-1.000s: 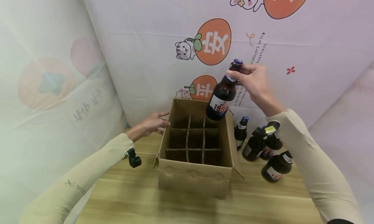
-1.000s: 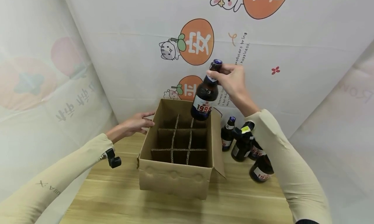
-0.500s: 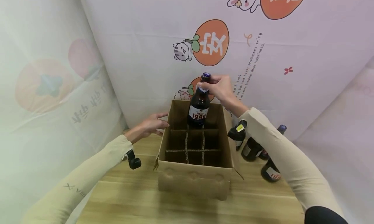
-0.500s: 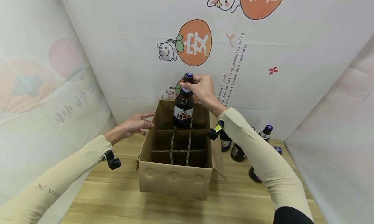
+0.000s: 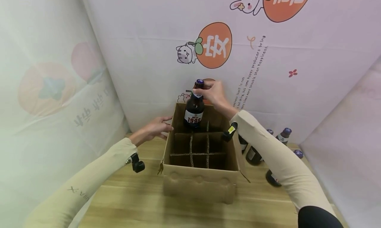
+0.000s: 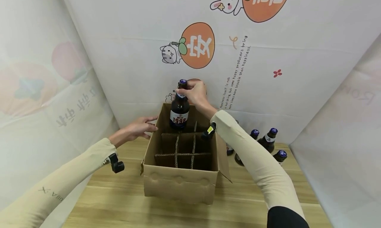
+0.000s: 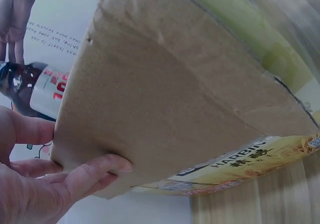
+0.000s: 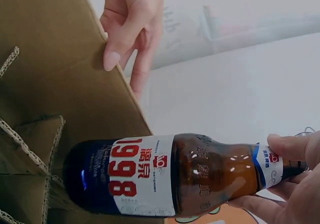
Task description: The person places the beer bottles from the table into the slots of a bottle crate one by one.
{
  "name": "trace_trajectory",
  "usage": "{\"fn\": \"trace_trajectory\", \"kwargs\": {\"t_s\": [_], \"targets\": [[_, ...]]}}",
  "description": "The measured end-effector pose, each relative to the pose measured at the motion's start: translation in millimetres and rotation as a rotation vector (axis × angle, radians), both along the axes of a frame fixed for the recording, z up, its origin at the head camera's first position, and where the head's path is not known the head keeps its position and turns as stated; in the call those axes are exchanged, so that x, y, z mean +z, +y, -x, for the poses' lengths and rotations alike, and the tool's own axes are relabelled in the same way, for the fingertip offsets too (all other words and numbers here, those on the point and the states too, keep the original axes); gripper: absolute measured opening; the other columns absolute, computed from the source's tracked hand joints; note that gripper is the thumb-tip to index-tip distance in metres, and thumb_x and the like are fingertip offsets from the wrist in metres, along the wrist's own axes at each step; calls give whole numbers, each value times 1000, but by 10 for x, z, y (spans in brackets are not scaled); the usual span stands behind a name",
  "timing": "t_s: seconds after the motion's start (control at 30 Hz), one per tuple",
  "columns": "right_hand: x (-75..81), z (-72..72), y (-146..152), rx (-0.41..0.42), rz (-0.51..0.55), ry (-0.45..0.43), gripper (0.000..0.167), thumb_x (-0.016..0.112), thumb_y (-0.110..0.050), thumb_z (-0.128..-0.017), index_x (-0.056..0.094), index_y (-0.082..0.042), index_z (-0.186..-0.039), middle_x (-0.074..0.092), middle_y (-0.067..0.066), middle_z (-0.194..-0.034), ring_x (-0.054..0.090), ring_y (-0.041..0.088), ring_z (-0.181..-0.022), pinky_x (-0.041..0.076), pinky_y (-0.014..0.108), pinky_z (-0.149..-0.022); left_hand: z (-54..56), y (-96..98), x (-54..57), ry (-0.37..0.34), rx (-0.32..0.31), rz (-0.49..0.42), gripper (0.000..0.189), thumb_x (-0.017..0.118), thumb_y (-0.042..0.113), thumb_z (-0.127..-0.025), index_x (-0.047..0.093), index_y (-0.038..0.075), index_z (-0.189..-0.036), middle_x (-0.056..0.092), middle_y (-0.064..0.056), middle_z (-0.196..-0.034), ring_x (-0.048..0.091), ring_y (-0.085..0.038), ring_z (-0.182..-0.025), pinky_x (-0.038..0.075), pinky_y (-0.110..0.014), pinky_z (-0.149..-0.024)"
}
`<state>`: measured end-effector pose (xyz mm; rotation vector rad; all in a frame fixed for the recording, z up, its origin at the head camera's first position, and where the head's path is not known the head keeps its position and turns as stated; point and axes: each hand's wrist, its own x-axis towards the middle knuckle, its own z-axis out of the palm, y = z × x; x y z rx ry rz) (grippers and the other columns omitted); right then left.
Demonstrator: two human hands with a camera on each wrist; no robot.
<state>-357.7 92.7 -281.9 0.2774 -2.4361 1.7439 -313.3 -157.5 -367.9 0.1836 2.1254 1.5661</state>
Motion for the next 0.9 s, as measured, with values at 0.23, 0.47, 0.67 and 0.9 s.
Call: {"fn": "trace_trajectory", "kwargs": {"t_s": [0.23, 0.47, 0.67, 0.9], "targets": [[-90, 53, -153, -16, -31, 29, 25, 85, -20, -90, 81, 0, -105, 80, 13, -109, 67, 14, -90, 60, 24, -76, -7, -57, -14, 16, -6, 3, 74, 53, 0, -101, 18, 1, -166, 34, -33, -163, 45, -47, -144, 66, -42, -86], [-197, 90, -247, 16, -75, 46, 27, 83, -21, -92, 80, -2, -111, 79, 14, -110, 73, 21, -93, 64, 32, -82, -33, -55, 5, 22, -7, 19, 74, 54, 2, -102, 18, 3, -167, 36, -33, -162, 46, -46, -144, 66, -42, -86], [-336, 123, -235, 56, -111, 116, 21, 80, -18, -94, 81, 0, -105, 80, 16, -102, 53, 19, -74, 37, 25, -59, -32, -13, -6, 30, -18, 29, 74, 55, 5, -102, 19, 5, -167, 36, -33, -162, 47, -45, -143, 65, -44, -87], [-372, 184, -287, 52, -101, 75, 26, 80, -20, -95, 79, 1, -110, 78, 17, -106, 59, 25, -88, 45, 28, -71, -22, -19, 1, 26, -26, 33, 74, 53, 5, -103, 17, 5, -167, 36, -33, -162, 46, -46, -144, 64, -47, -92]]}}
